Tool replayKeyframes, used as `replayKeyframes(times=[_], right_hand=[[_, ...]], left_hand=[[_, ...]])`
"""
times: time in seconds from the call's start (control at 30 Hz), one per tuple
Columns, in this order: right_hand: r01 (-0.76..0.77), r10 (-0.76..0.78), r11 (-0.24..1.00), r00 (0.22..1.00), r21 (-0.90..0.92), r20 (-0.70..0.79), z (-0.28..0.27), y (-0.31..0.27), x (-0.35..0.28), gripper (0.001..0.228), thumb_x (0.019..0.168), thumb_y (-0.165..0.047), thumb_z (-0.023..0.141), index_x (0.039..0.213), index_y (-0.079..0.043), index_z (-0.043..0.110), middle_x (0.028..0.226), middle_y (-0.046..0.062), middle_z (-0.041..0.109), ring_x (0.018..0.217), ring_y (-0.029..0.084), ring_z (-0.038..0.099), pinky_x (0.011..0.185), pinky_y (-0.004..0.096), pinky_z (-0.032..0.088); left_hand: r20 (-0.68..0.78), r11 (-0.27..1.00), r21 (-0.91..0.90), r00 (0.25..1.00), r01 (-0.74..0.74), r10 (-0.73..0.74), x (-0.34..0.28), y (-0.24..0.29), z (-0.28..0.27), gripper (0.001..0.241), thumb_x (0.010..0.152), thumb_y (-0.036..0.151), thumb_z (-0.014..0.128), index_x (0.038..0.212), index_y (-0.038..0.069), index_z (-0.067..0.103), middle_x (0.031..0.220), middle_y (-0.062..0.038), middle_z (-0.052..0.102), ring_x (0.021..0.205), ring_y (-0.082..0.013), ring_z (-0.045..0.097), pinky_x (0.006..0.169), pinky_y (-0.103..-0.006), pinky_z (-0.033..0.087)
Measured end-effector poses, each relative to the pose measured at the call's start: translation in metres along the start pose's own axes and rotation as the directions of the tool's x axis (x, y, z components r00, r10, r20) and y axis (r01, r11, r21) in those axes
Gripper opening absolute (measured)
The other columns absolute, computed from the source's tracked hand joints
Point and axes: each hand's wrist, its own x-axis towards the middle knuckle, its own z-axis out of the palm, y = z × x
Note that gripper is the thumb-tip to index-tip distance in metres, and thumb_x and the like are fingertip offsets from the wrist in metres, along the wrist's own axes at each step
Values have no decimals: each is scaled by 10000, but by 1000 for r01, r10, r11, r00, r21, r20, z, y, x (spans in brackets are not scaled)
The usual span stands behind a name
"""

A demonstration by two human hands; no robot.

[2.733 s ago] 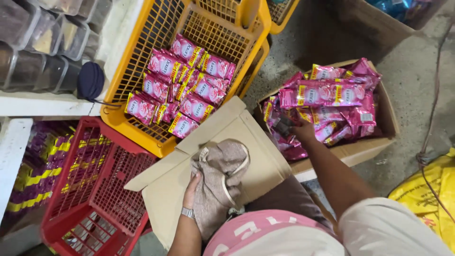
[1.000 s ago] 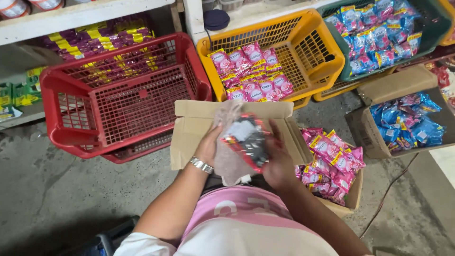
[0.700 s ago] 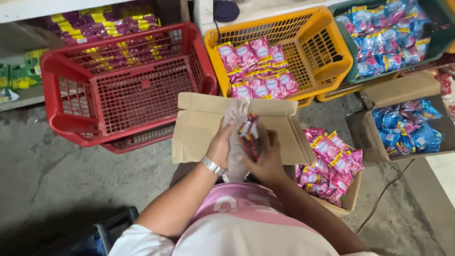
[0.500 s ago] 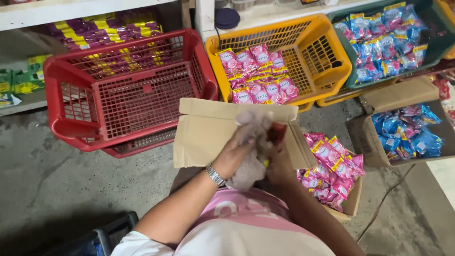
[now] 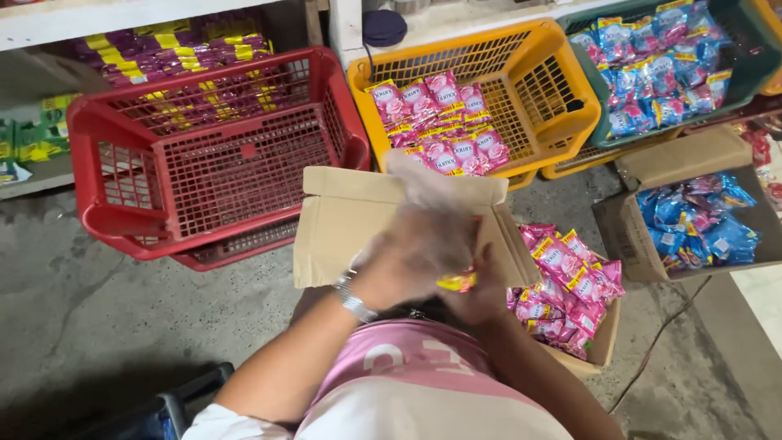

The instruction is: Sorting and packing laundry detergent sachets from a crate into a cardboard box in a store backroom.

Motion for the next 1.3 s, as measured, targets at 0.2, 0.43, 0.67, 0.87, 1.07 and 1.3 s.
replayKeyframes(times=[0.2, 0.43, 0.67, 0.87, 1.07, 1.3], right_hand=[[-135, 79, 963, 969, -235, -233, -79, -2, -13, 500, 965, -404, 576, 1348, -84, 611, 1303, 180, 636, 1196, 372, 602, 1072, 595, 420], [-307, 161, 899, 894, -311, -418, -91, 1, -17, 580, 820, -244, 667, 1296, 83, 609, 1158, 336, 692, 1068, 515, 676, 1015, 710, 479], [-238, 131, 909, 943, -343, -305, -23, -1, -16, 700, 620, -207, 617, 1288, 0, 634, 1007, 246, 740, 851, 427, 745, 819, 538, 592], [-219, 128, 911, 955, -348, -266, -12, -23, -3, 817, 558, -269, 610, 1328, 6, 603, 1071, 260, 735, 924, 464, 737, 889, 597, 555], [-440, 267, 804, 868, -400, -418, -59, -22, -8, 422, 633, -202, 606, 978, 21, 703, 812, 213, 747, 785, 407, 767, 773, 561, 601], [-490, 313, 783, 843, -384, -438, -76, -18, -18, 538, 649, -110, 634, 1161, 44, 695, 987, 318, 726, 890, 514, 727, 849, 647, 559]], left_hand=[[85, 870, 216, 879, 444, -470, -89, -50, 48, 549, 902, 566, 641, 1318, 210, 679, 1297, -179, 590, 1271, -494, 531, 946, -583, 511], [76, 705, 15, 703, 709, -707, -104, -70, 42, 465, 899, 328, 738, 1351, 307, 628, 1274, 5, 605, 1234, -302, 631, 992, -432, 546], [-53, 404, -413, 421, 816, -905, -124, -89, 36, 465, 979, 203, 658, 1429, 112, 580, 1287, -205, 679, 1261, -326, 611, 1091, -488, 470], [-45, 396, -493, 432, 775, -901, -122, -83, 18, 470, 1001, 168, 633, 1461, 126, 544, 1332, -138, 653, 1262, -216, 560, 1122, -447, 434], [247, 602, -285, 664, 746, -706, -121, -74, 17, 601, 905, 212, 726, 1462, 83, 542, 1462, -207, 550, 1396, -359, 477, 1174, -530, 348], [304, 588, -224, 629, 777, -716, -116, -60, 24, 756, 756, 139, 866, 1458, 141, 583, 1449, -149, 594, 1382, -316, 511, 1151, -476, 391]])
